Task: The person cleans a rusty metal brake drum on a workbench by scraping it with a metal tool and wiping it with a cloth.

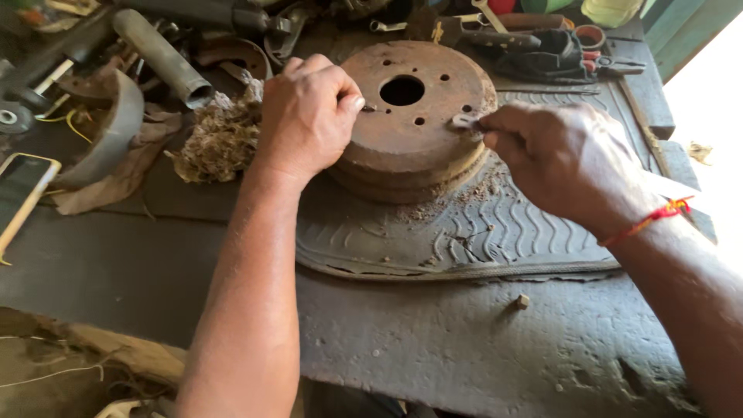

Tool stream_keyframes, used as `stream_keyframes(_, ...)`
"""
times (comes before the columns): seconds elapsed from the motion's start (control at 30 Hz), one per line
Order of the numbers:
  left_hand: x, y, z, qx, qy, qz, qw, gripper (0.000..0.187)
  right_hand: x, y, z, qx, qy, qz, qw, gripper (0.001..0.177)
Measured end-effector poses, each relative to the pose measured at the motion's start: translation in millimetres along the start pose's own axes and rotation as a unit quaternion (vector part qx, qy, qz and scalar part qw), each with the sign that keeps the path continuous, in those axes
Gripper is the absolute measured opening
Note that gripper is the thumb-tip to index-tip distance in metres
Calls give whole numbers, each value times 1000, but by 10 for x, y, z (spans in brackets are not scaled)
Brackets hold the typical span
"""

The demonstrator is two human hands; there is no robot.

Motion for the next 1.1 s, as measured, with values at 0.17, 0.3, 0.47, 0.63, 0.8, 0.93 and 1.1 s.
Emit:
stream_keyframes(0.17,96,-60,-38,-30,2,15,999,15,-55,-108,-25,52,-24,-70,996,26)
stream_keyframes(0.3,324,179,-72,-157,14,43,987,12,-174,-28,-28,54,-73,-76,993,27)
stream_keyframes(0.47,777,431,-211,-257,112,98,955,6,-31,-56,-70,27,14,-115,993,27)
stream_keyframes(0.63,692,579,-284,-317,61,73,944,23,10,-29,-105,42,0,-76,996,29)
stream_keyframes(0.8,331,256,-153,-235,35,18,971,9,-162,-32,-97,60,-46,-122,990,25)
stream_keyframes(0.93,192,63,-44,-173,50,-21,983,8,-18,-58,-54,61,-8,-116,991,28)
stream_keyframes(1.1,284,26,-108,-172,84,-34,981,9,235,184,33,-73,155,-55,984,20)
Point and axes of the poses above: each hand's wrist, its own z-axis towards the middle knuckle, its own y-axis out of the back of the hand, x = y × z, the point moved 10 cm from there along z, towards the middle knuckle, and after that the axes turned 6 degrees about -x, right-handed, at the moved point
